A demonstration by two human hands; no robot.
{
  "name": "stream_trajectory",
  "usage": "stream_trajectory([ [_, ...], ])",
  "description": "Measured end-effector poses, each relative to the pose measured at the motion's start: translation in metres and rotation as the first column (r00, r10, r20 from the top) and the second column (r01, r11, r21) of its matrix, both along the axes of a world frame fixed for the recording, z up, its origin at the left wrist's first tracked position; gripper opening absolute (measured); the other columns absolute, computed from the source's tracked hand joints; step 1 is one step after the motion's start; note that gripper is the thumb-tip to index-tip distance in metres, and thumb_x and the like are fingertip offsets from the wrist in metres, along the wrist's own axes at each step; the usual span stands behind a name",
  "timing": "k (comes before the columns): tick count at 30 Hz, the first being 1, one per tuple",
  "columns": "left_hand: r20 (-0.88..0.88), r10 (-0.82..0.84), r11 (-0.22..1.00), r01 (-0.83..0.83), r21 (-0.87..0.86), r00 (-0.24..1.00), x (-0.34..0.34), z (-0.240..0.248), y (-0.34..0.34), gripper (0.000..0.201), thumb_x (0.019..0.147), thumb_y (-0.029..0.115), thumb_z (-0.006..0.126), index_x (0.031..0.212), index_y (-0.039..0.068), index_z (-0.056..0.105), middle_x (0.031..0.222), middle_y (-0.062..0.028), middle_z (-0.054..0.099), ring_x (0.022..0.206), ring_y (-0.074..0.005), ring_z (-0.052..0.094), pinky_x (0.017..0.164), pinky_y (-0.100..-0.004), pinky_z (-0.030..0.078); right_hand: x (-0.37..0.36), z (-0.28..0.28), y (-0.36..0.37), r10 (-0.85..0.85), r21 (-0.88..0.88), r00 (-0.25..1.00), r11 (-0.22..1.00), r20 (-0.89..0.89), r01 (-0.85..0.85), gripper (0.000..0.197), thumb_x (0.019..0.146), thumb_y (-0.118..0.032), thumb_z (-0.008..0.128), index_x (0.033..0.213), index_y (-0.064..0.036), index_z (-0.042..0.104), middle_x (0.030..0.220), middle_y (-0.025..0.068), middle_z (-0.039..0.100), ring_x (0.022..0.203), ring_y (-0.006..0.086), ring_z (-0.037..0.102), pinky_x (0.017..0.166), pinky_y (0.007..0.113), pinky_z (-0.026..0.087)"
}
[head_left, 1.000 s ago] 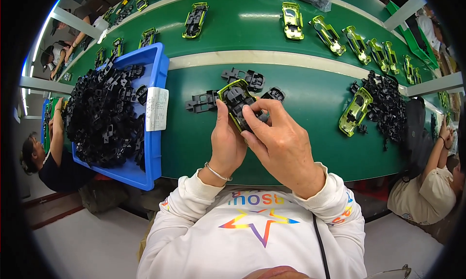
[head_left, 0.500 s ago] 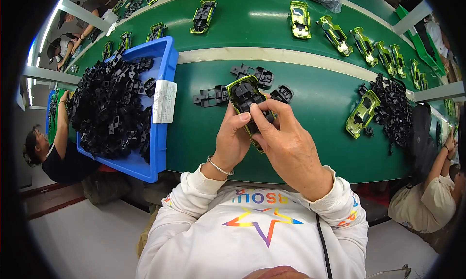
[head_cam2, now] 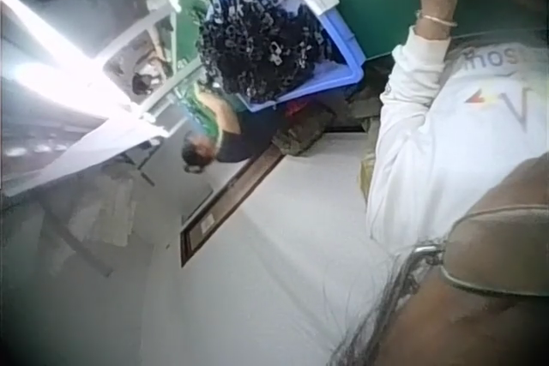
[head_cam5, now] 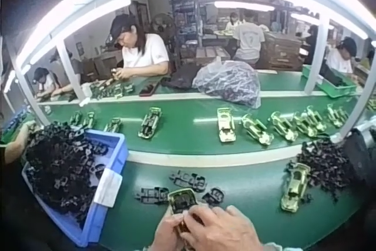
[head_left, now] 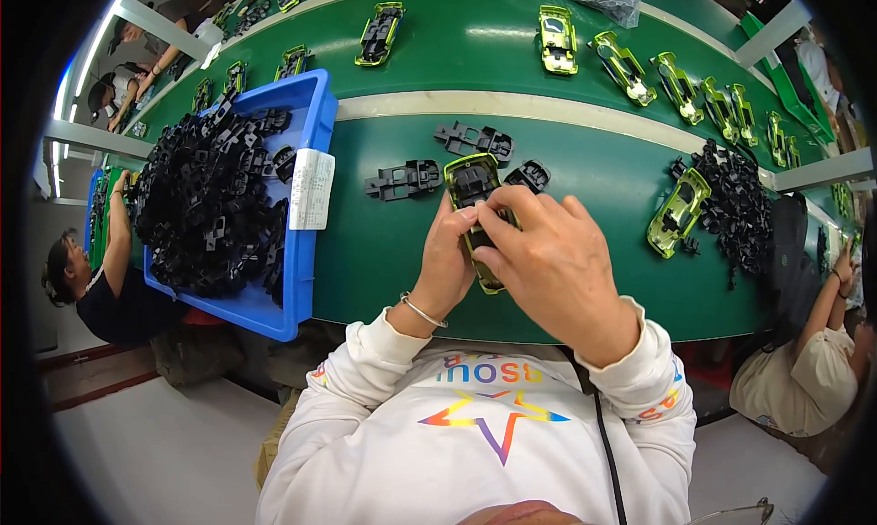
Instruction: The person repeatedly assembles toy cars by hand, fitting black plastic interior parts into the car shells and placing the assembled car bodies onto the assembly line conveyor.
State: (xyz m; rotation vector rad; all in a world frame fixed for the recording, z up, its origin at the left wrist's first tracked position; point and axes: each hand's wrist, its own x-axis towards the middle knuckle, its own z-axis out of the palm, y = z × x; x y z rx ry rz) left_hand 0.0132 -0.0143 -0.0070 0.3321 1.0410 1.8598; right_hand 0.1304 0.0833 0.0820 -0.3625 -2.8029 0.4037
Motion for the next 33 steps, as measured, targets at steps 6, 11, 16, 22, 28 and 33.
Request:
stream_trajectory([
  [6,-0.021,-0.07,0.992,0.071,0.102,0.997,-0.017,0.025,0.002,0.054,0.096,0.024,0.054,0.143,0.004,0.037,0.138,-0.0195,0.054,0.109,-0.033,0.067,0.085,-0.0425,0.061,0.014,-0.026,0.047,-0.253,-0.569,0.871,0.821,-0.421,-0.037,0.014,0.088,-0.006,0.069,0.101,-0.0028,0.073,0.099,0.0083,0.073,0.085,0.0223,0.069,0.076,0.032,0.048],
  [11,-0.045,0.053,0.993,-0.048,0.108,0.998,-0.041,0.027,-0.009,0.052,0.099,0.013,0.049,0.146,-0.002,0.034,0.144,-0.0247,0.048,0.119,-0.0368,0.062,0.09,-0.0419,0.062,0.051,-0.045,0.063,-0.449,-0.643,0.858,0.739,-0.249,0.199,0.012,0.088,-0.004,0.069,0.099,-0.0035,0.073,0.094,0.0085,0.07,0.075,0.02,0.065,0.069,0.029,0.049],
  [16,-0.065,0.059,0.997,-0.055,0.059,0.996,-0.051,0.015,0.001,0.045,0.101,0.013,0.047,0.143,-0.003,0.04,0.14,-0.0242,0.053,0.114,-0.037,0.065,0.085,-0.042,0.063,0.057,-0.069,0.047,-0.201,-0.272,0.96,0.952,-0.195,0.144,0.02,0.084,-0.004,0.072,0.103,-0.0082,0.071,0.102,0.0053,0.066,0.084,0.0251,0.064,0.074,0.036,0.05],
  [22,-0.074,0.045,0.999,-0.045,0.0,0.996,-0.041,0.015,0.004,0.046,0.101,0.015,0.048,0.142,-0.003,0.042,0.139,-0.0218,0.055,0.112,-0.0371,0.066,0.082,-0.0412,0.063,0.034,-0.08,0.041,-0.078,-0.166,0.981,0.985,-0.177,0.048,0.021,0.08,-0.006,0.075,0.1,-0.0093,0.069,0.105,0.0072,0.064,0.092,0.0291,0.062,0.081,0.039,0.05],
  [28,-0.016,-0.045,0.998,0.046,0.031,0.999,-0.037,0.015,0.002,0.051,0.098,0.015,0.049,0.145,0.0,0.038,0.14,-0.0225,0.053,0.115,-0.0386,0.064,0.087,-0.0425,0.061,0.049,-0.085,0.055,-0.099,-0.228,0.978,0.972,-0.185,0.056,0.018,0.08,-0.002,0.073,0.097,-0.0077,0.069,0.101,0.009,0.062,0.091,0.0302,0.062,0.077,0.04,0.052],
  [33,0.045,-0.117,0.981,0.109,0.163,0.992,-0.037,0.019,0.0,0.052,0.097,0.018,0.043,0.146,0.004,0.032,0.14,-0.0196,0.051,0.12,-0.0391,0.06,0.098,-0.0482,0.053,0.055,-0.084,0.053,-0.185,-0.223,0.969,0.964,-0.161,0.147,0.014,0.081,-0.001,0.072,0.094,-0.0065,0.069,0.1,0.0076,0.063,0.089,0.0292,0.063,0.074,0.039,0.052],
])
